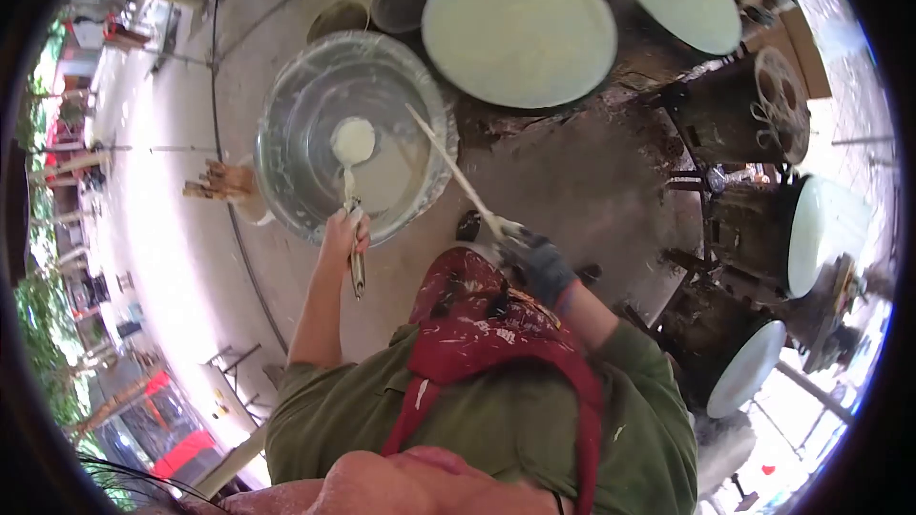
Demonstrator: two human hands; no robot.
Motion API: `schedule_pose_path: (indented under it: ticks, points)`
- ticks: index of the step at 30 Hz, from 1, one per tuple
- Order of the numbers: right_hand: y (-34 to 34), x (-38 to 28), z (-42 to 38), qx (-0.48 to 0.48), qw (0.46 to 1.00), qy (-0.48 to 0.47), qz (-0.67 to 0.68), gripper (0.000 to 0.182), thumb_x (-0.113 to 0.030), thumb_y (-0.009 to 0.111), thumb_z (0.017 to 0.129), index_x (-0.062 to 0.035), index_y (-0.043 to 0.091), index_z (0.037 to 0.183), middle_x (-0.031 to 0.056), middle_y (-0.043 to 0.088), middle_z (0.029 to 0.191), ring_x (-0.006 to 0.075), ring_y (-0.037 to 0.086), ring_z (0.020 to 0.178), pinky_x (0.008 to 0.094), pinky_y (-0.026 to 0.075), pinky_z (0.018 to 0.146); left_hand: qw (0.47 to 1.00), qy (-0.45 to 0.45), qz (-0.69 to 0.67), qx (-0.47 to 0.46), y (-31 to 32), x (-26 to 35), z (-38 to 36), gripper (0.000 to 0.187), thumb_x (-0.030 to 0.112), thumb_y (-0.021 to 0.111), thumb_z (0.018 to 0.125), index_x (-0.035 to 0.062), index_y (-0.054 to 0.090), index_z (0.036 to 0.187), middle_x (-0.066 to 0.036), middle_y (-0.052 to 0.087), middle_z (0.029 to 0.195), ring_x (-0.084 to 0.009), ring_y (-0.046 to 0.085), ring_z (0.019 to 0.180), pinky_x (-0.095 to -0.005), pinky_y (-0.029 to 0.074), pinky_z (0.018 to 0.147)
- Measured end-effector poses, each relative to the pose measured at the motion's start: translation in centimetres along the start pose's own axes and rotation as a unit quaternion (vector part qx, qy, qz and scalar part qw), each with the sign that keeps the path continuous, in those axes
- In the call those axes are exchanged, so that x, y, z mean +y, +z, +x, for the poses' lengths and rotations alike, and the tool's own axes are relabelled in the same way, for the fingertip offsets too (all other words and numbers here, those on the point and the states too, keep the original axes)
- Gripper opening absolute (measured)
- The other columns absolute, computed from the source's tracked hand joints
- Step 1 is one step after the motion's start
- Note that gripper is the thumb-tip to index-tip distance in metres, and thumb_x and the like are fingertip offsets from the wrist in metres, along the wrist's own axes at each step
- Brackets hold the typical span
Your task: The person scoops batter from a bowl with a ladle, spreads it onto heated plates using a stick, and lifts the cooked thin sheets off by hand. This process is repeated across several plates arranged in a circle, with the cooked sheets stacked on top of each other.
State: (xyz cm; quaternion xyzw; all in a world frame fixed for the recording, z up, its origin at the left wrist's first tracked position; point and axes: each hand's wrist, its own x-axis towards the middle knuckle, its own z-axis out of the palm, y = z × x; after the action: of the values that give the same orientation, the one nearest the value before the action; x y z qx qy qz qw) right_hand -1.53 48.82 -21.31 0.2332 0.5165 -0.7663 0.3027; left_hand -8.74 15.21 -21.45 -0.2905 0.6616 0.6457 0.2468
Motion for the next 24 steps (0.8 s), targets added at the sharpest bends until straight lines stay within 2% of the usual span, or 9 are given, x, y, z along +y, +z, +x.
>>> schedule_pose_path:
  ticks: [2, 4, 8, 10, 13, 15, 20, 23, 24]
  points:
    - [6.8, -2.4, 4.3, -0.051, 0.984, 0.160, 0.056, 0.017, -0.025, 0.056, 0.087, -0.0107, 0.056, 0.095, 0.0043, 0.060, 0.069, 0.0098, 0.055, 0.053, 0.0232, 0.043, 0.043, 0.993, -0.017, 0.117, 0.001, -5.5, -2.3, 5.7, 0.019, 0.017, 0.048, 0.085, 0.0004, 0.053, 0.078, -0.005, 0.045, 0.054, -0.0157, 0.042, 0.038, -0.0282, 0.035, 0.038]
    - [11.5, -1.4, 8.9, 0.021, 0.967, 0.230, 0.105, 0.015, -0.027, 0.053, 0.088, -0.0117, 0.054, 0.089, 0.0029, 0.057, 0.067, 0.0107, 0.052, 0.048, 0.0245, 0.040, 0.038, 0.960, -0.010, 0.279, -0.024, -9.6, -5.1, 11.3, 0.023, 0.018, 0.051, 0.082, 0.0003, 0.058, 0.070, -0.011, 0.056, 0.055, -0.0224, 0.055, 0.045, -0.0320, 0.042, 0.043]
    - [15.9, -0.8, 13.6, 0.137, 0.941, 0.283, 0.128, 0.017, -0.028, 0.050, 0.089, -0.0127, 0.052, 0.084, 0.0022, 0.054, 0.064, 0.0129, 0.048, 0.045, 0.0253, 0.037, 0.035, 0.649, 0.147, 0.729, -0.159, -11.2, -10.8, 21.3, 0.027, 0.019, 0.055, 0.079, 0.0024, 0.062, 0.059, -0.014, 0.062, 0.060, -0.0259, 0.061, 0.053, -0.0346, 0.048, 0.055]
    - [16.5, 0.9, 14.6, 0.102, 0.930, 0.321, 0.145, 0.016, -0.029, 0.050, 0.089, -0.0130, 0.052, 0.085, 0.0023, 0.053, 0.063, 0.0129, 0.047, 0.044, 0.0255, 0.036, 0.035, 0.643, 0.164, 0.729, -0.168, -11.7, -12.1, 24.1, 0.027, 0.019, 0.055, 0.078, 0.0022, 0.062, 0.058, -0.015, 0.062, 0.060, -0.0264, 0.061, 0.053, -0.0355, 0.048, 0.055]
    - [15.0, 4.7, 15.9, 0.015, 0.929, 0.319, 0.188, 0.017, -0.030, 0.050, 0.089, -0.0127, 0.052, 0.087, 0.0029, 0.053, 0.064, 0.0126, 0.047, 0.044, 0.0256, 0.036, 0.035, 0.835, 0.054, 0.530, -0.138, -10.0, -11.0, 23.1, 0.026, 0.016, 0.052, 0.079, -0.0004, 0.061, 0.061, -0.016, 0.061, 0.057, -0.0269, 0.060, 0.050, -0.0374, 0.047, 0.051]
    - [13.5, 5.2, 14.7, -0.031, 0.929, 0.313, 0.193, 0.018, -0.030, 0.051, 0.089, -0.0122, 0.052, 0.087, 0.0032, 0.053, 0.064, 0.0123, 0.047, 0.045, 0.0256, 0.035, 0.035, 0.920, -0.050, 0.382, -0.077, -8.7, -7.6, 20.0, 0.026, 0.014, 0.049, 0.080, -0.0032, 0.059, 0.063, -0.016, 0.060, 0.056, -0.0267, 0.058, 0.047, -0.0383, 0.046, 0.047]
    - [9.2, 4.9, 6.3, -0.012, 0.963, 0.260, 0.066, 0.023, -0.033, 0.054, 0.088, -0.0107, 0.052, 0.086, 0.0038, 0.053, 0.064, 0.0109, 0.047, 0.045, 0.0240, 0.035, 0.035, 0.915, -0.081, 0.329, -0.218, -11.5, -7.2, 12.3, 0.027, 0.018, 0.045, 0.086, -0.0006, 0.049, 0.068, -0.008, 0.049, 0.053, -0.0185, 0.049, 0.042, -0.0339, 0.039, 0.039]
    - [11.5, -0.6, 2.4, 0.055, 0.939, 0.334, 0.057, 0.024, -0.033, 0.055, 0.087, -0.0098, 0.052, 0.085, 0.0038, 0.053, 0.064, 0.0109, 0.046, 0.044, 0.0238, 0.035, 0.035, 0.864, -0.105, 0.443, -0.213, -11.6, -4.9, 8.3, 0.024, 0.017, 0.047, 0.085, -0.0017, 0.053, 0.072, -0.012, 0.054, 0.058, -0.0256, 0.056, 0.049, -0.0371, 0.047, 0.048]
    - [11.8, -0.5, 2.7, 0.053, 0.929, 0.346, 0.117, 0.024, -0.033, 0.056, 0.087, -0.0094, 0.052, 0.084, 0.0038, 0.053, 0.063, 0.0115, 0.046, 0.043, 0.0240, 0.035, 0.035, 0.814, 0.018, 0.539, -0.215, -11.7, -6.2, 9.2, 0.021, 0.015, 0.047, 0.083, -0.0023, 0.055, 0.074, -0.016, 0.056, 0.063, -0.0282, 0.058, 0.055, -0.0384, 0.047, 0.051]
